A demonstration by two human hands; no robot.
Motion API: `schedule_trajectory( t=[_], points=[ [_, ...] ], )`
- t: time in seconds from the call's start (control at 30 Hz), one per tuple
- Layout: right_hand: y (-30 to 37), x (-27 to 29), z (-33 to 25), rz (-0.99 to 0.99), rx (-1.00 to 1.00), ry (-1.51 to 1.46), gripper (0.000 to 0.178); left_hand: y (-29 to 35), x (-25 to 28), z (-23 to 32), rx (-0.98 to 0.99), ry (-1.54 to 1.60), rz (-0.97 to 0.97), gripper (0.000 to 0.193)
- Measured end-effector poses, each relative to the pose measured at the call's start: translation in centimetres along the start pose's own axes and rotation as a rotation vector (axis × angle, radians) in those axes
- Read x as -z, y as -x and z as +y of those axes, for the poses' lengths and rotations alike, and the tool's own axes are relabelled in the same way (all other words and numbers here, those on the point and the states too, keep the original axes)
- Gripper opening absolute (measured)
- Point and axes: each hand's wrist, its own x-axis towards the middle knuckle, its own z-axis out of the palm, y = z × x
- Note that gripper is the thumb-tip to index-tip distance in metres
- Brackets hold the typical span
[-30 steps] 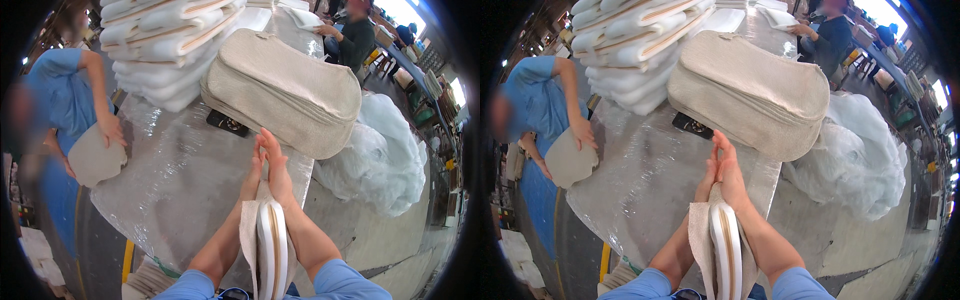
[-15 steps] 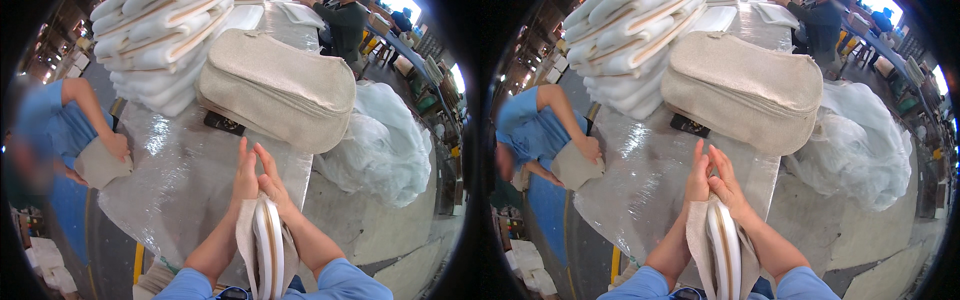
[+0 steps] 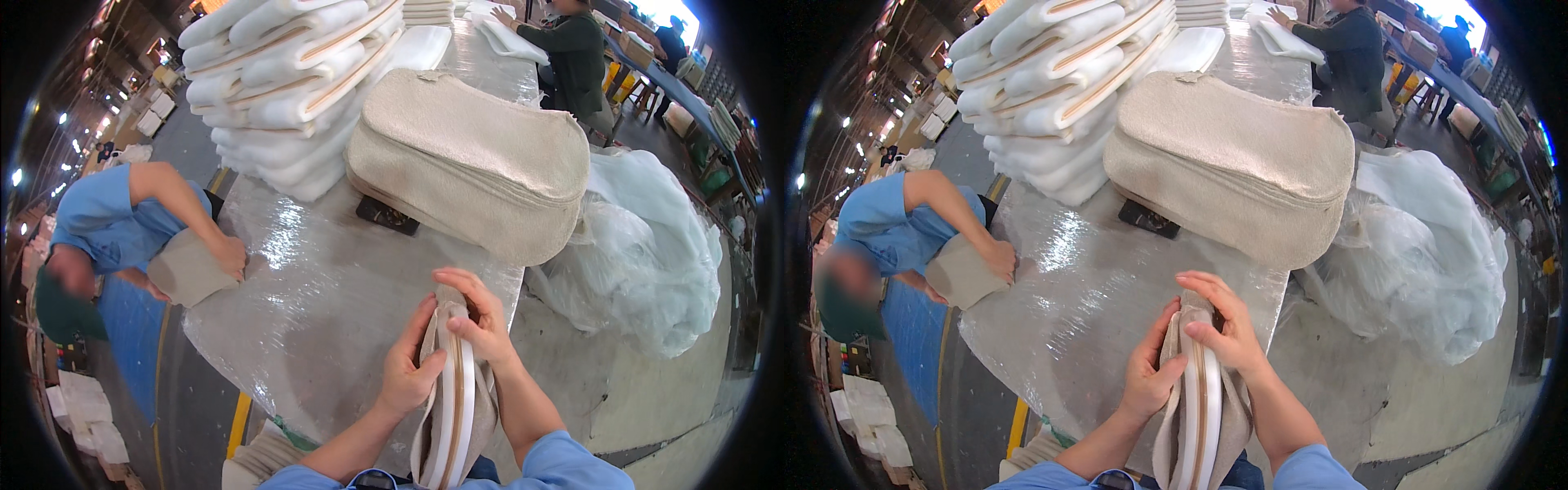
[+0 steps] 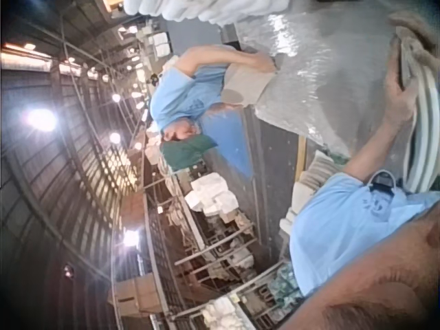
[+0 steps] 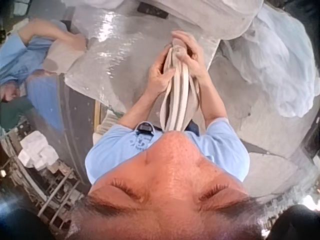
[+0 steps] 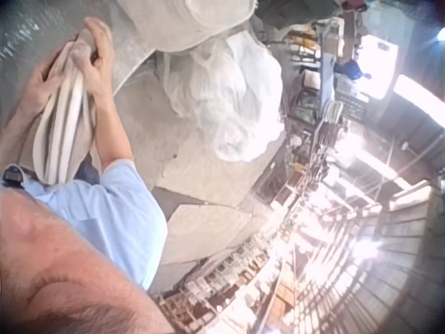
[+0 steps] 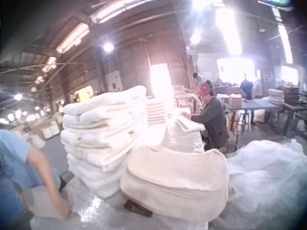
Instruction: The person folds beige cushion covers one at a time on a plastic-wrapped table in a factory. They align edges, fold the covers in half, and place them into a growing stack. Other workers are visible in the background performing similar tasks.
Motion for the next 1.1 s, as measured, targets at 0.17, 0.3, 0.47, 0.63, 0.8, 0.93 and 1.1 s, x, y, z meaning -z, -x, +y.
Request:
schedule_trajectory(
  t=[0.17,0.3,0.47,0.63,0.8,0.93,1.1],
  points=[
    [-0.4,0.2,-1.6,0.012,-0.071,0.154,0.041,-1.0,-2.1,-0.7,-0.038,-0.157,0.199,0.049],
    [0.1,-1.1,-1.1,0.183,-0.105,0.192,0.020,-2.6,-2.9,-1.3,-0.128,-0.249,0.303,0.039],
    [0.8,-2.6,0.6,0.342,-0.045,0.165,0.012,-3.4,-3.9,-0.6,-0.158,-0.445,0.407,0.039],
    [0.9,-3.3,1.8,0.396,0.087,0.184,0.011,-3.2,-3.6,-1.3,-0.191,-0.424,0.430,0.037],
    [1.5,-3.1,1.7,0.381,0.150,0.244,0.008,-2.5,-2.7,-2.1,-0.227,-0.406,0.424,0.033],
    [2.4,-3.0,1.7,0.385,0.174,0.237,0.008,-1.7,-2.4,-1.8,-0.250,-0.451,0.397,0.025],
    [1.8,-1.8,1.5,0.306,0.194,0.294,0.014,-1.7,-0.7,-0.1,-0.350,-0.694,0.253,0.016]
  ],
)
